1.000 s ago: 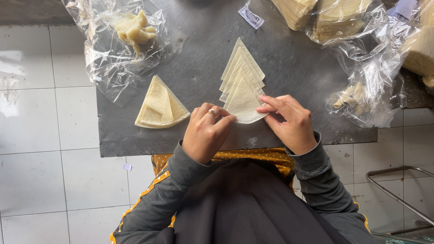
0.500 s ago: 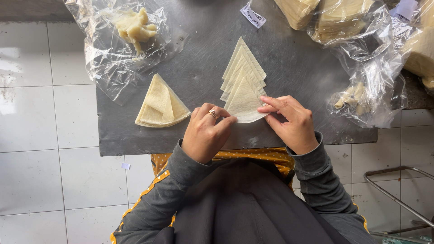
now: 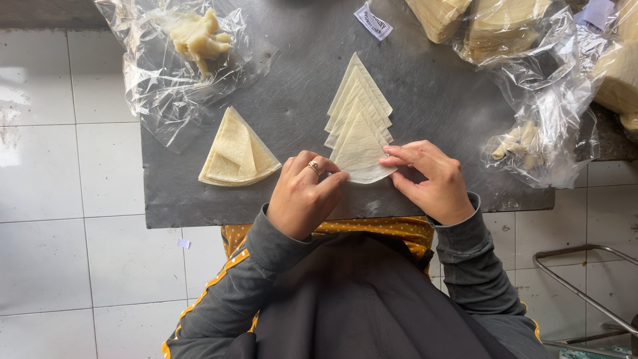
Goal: The person folds triangular pastry sheets into cones, places a small amount of filling inside, and seals the edges to form samosas. They repeat this process with multiple sheets, stacking the finished units on the table.
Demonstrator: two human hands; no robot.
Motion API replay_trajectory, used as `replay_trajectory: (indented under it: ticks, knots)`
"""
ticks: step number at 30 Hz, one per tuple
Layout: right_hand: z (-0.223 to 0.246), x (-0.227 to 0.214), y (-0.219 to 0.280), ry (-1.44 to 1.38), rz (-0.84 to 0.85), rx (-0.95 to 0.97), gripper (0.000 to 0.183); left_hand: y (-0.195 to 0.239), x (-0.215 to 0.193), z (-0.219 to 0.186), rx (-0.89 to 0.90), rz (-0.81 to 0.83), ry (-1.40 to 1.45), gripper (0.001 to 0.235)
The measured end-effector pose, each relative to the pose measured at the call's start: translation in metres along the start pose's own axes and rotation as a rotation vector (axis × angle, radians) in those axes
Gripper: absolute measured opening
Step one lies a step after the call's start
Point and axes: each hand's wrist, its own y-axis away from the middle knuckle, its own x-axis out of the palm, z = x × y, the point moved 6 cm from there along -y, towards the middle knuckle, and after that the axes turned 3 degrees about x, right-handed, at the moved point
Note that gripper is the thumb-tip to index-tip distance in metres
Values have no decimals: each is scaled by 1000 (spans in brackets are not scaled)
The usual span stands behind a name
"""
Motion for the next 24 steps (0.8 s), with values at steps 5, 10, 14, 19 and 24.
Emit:
replay_trajectory:
  ticks: [5, 10, 14, 19, 24]
  knots:
    - [2, -3, -1, -72, 87, -52, 50, -2, -1, 0, 4, 7, 33, 26]
    - [-7, -10, 5, -169, 156, -85, 53, -2, -9, -4, 20, -38, 70, 26]
    - [-31, -13, 15, -341, 122, 49, 57, 6, -29, -1, -114, -199, -74, 23]
    - [-52, -11, 26, -447, 37, 102, 54, 25, -66, 42, -437, -224, -323, 43]
    - [-59, -10, 30, -452, -16, 105, 53, 35, -72, 55, -536, -326, -238, 31]
